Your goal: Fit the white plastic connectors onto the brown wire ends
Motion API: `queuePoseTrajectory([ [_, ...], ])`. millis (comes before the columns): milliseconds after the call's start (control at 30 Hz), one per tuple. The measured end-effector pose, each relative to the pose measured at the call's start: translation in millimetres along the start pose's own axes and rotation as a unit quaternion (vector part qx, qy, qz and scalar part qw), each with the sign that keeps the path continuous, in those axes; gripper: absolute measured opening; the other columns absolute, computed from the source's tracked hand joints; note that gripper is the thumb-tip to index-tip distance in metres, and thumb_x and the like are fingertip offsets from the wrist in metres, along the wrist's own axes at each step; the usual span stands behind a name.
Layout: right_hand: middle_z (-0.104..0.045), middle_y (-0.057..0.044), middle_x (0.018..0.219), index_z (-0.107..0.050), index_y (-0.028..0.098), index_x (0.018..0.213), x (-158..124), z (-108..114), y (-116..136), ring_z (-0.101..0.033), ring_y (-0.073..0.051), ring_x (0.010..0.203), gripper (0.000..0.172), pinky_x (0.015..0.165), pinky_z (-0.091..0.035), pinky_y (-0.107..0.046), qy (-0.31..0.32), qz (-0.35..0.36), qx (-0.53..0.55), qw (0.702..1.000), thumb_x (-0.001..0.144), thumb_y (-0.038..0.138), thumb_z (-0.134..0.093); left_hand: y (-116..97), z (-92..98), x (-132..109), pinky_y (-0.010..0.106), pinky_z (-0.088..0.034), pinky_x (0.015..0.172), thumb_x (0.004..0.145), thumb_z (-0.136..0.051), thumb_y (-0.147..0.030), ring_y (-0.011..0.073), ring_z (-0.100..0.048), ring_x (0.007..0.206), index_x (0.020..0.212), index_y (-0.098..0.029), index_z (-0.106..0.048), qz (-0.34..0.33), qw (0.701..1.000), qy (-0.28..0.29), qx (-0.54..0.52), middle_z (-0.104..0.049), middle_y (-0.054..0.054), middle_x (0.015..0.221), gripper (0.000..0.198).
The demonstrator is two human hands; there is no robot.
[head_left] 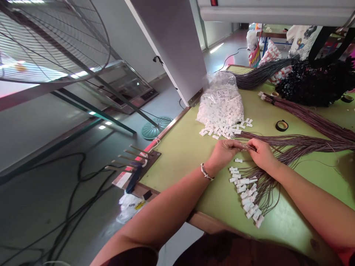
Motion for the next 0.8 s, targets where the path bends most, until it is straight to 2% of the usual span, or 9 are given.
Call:
queuePoseTrajectory([
  [167,-0.059,0.0,0.06,-0.06,0.018,0.068,-0.1,-1.7,-9.2,-0.048,-0.012,0.055,0.007,0.054,-0.036,-0.023,0.004,-0.041,0.021,0.999,0.071,0.02,-0.053,2.5,-3.6,-1.0,0.028,-0.053,0.078,0.068,-0.064,-0.011,0.0161,-0.066,0.076,0.068,-0.016,-0.073,0.019,1.0,0.007,-0.012,-0.072,0.003,0.074,0.01],
  [233,-0.058,0.001,0.057,-0.06,0.017,0.066,-0.3,-3.1,-16.5,-0.046,-0.011,0.052,0.008,0.052,-0.034,-0.023,0.01,-0.076,0.044,0.996,0.069,0.023,-0.055,10.3,-1.3,-0.3,0.028,-0.053,0.075,0.067,-0.067,-0.014,0.0155,-0.065,0.073,0.07,-0.015,-0.072,0.041,0.999,-0.001,-0.02,-0.072,0.004,0.073,0.006],
  [333,-0.056,0.002,0.054,-0.06,0.017,0.063,-0.9,-4.8,-25.1,-0.044,-0.01,0.049,0.01,0.049,-0.032,-0.023,0.018,-0.119,0.066,0.991,0.065,0.025,-0.056,24.2,2.7,0.6,0.027,-0.053,0.069,0.066,-0.07,-0.017,0.0134,-0.062,0.066,0.076,-0.014,-0.071,0.074,0.997,-0.011,-0.031,-0.07,0.003,0.072,0.011],
  [467,-0.055,0.002,0.053,-0.06,0.016,0.062,-0.5,-5.2,-24.3,-0.043,-0.01,0.049,0.009,0.049,-0.032,-0.023,0.018,-0.124,0.056,0.99,0.062,0.024,-0.054,30.2,3.3,1.9,0.026,-0.052,0.068,0.064,-0.071,-0.018,0.0124,-0.061,0.066,0.076,-0.013,-0.068,0.07,0.997,-0.009,-0.037,-0.069,0.003,0.074,0.012],
  [667,-0.052,0.003,0.05,-0.057,0.017,0.062,0.4,-6.0,-19.6,-0.04,-0.01,0.048,0.008,0.049,-0.031,-0.023,0.017,-0.121,0.002,0.993,0.063,0.023,-0.052,24.3,-4.2,1.9,0.026,-0.052,0.069,0.065,-0.066,-0.013,0.0139,-0.062,0.069,0.072,-0.013,-0.069,0.057,0.998,0.0,-0.016,-0.069,0.004,0.071,0.007],
  [800,-0.051,0.003,0.051,-0.056,0.017,0.061,0.9,-7.7,-21.6,-0.04,-0.01,0.048,0.008,0.049,-0.031,-0.024,0.033,-0.124,0.014,0.992,0.063,0.025,-0.055,20.7,-13.3,-0.7,0.025,-0.051,0.065,0.067,-0.063,-0.012,0.013,-0.061,0.064,0.072,-0.012,-0.071,0.064,0.998,0.021,0.003,-0.07,0.005,0.072,0.01],
])
Point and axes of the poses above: each hand's wrist, its own x-axis towards the middle knuckle, its own z-axis out of the back of the hand, y = z × x, the point moved 10 cm from there along x, towards the middle knuckle
